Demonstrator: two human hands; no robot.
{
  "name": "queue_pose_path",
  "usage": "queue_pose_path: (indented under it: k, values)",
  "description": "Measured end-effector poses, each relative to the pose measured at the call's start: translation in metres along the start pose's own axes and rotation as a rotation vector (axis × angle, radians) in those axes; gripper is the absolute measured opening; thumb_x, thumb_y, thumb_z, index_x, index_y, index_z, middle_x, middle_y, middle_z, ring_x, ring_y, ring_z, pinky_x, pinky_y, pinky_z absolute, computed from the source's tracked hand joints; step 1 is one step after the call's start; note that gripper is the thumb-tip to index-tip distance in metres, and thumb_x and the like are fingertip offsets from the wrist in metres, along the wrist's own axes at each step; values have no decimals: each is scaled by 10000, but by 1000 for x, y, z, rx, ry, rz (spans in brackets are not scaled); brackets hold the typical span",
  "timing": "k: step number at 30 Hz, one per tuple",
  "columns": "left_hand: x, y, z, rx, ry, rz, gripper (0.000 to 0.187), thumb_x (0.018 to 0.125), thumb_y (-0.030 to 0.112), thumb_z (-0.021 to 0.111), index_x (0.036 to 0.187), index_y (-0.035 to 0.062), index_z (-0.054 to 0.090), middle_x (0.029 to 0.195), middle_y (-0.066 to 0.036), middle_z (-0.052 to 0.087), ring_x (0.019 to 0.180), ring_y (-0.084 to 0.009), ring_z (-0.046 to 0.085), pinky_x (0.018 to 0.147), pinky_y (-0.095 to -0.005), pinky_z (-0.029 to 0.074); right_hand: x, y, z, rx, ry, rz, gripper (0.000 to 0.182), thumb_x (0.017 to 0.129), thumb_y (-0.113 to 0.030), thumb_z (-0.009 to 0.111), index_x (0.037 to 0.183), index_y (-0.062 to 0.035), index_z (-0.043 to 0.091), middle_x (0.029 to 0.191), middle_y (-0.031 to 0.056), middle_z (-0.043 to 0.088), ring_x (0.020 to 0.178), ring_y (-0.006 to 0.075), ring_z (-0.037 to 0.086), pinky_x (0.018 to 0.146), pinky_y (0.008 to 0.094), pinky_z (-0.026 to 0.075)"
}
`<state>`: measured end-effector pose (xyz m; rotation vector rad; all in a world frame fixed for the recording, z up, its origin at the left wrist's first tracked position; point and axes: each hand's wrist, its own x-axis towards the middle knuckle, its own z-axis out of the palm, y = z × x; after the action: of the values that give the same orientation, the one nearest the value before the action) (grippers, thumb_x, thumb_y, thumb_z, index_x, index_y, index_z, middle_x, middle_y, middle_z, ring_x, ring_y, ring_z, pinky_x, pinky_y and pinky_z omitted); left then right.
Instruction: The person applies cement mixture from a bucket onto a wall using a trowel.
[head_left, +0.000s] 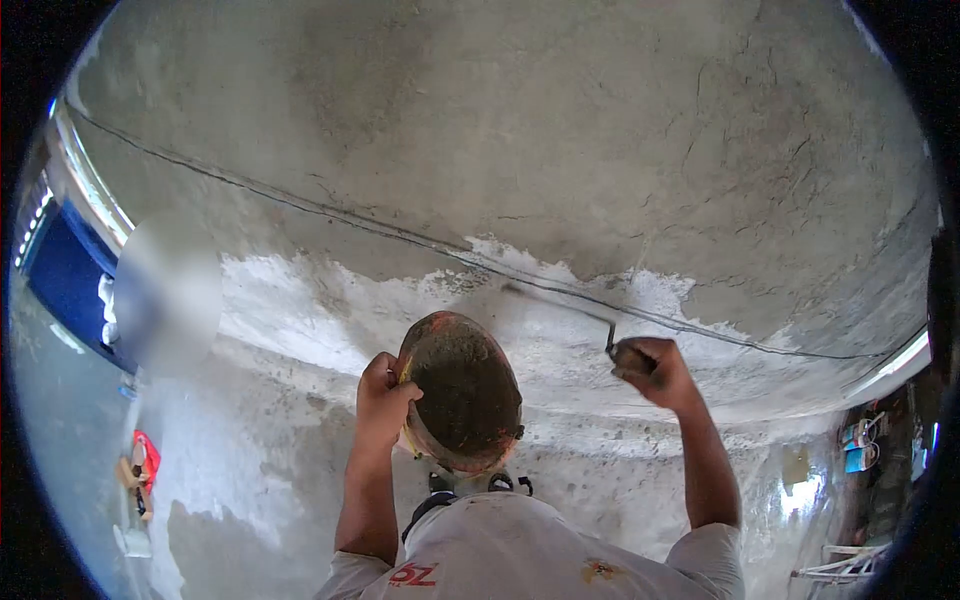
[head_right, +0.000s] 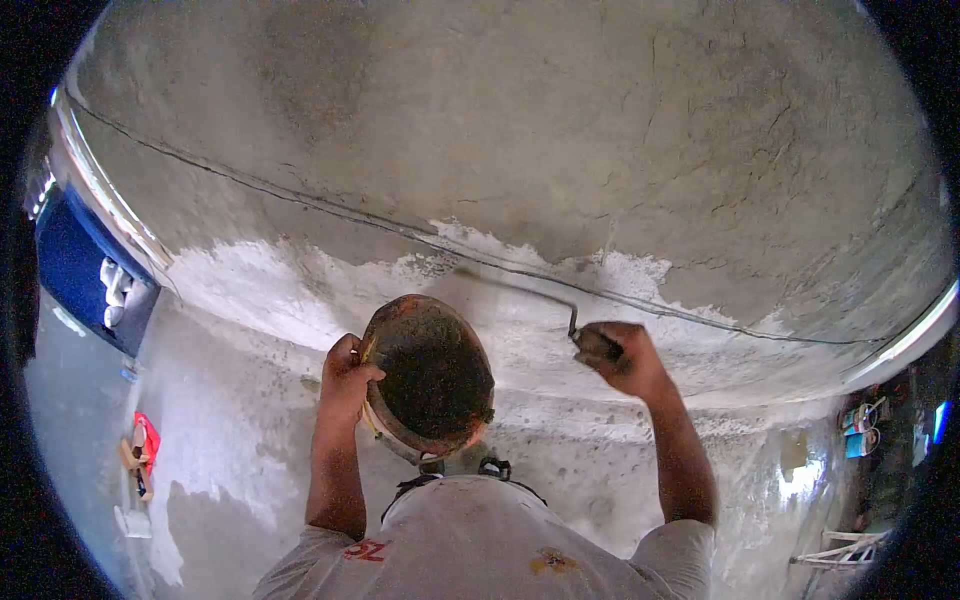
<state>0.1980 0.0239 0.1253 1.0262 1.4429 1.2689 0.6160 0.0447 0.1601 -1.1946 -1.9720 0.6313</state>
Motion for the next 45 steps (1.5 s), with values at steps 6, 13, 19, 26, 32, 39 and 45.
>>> queue_pose_path:
  k: [6,13,19,26,32,39,45]
  values:
    - [13,-27,-10,-84,-45,83,286,669,-111,636,840,69,494,753,-32,545,713,-160,559,636,-331,454,65,-52,-34,-285,-105,-47,149,883,-93,754,974,-7,675,803,166,688,692,263,653,668,368,521]
    - [28,-67,-32,124,-25,-85,255,658,-12,692,871,-5,552,757,-85,587,717,-200,581,669,-366,483,113,-56,-31,-387,-314,58,178,940,-172,703,1063,-44,702,841,170,706,747,317,683,715,414,534]
    - [32,-80,-47,315,-5,-73,286,646,86,728,882,4,588,804,-163,653,771,-333,665,711,-440,512,130,-44,-21,-612,-326,-8,214,962,-236,683,1070,-54,713,856,175,708,765,332,684,719,447,529]
    - [41,-92,-68,406,16,-11,274,616,124,714,846,23,604,824,-172,680,817,-418,657,715,-502,501,108,-84,-38,-834,-376,276,230,934,-248,704,976,-23,725,838,192,716,761,367,694,705,453,527]
    - [50,-92,-77,498,112,120,250,591,103,704,797,20,590,817,-174,641,842,-427,619,734,-520,473,126,-130,-28,-670,-337,159,223,928,-242,706,995,-30,721,840,185,720,759,372,691,708,449,530]
    - [57,-104,-83,405,127,82,252,584,95,707,793,12,593,834,-184,655,844,-418,631,731,-509,477,161,-128,-8,-805,-319,0,172,898,-114,722,1033,-7,716,827,185,714,715,329,686,676,390,517]
    - [60,-126,-88,348,93,114,278,593,107,713,836,15,612,837,-195,670,862,-425,652,766,-507,498,165,-115,0,-890,-430,135,240,911,-261,722,999,-38,727,835,184,709,786,366,686,719,461,522]
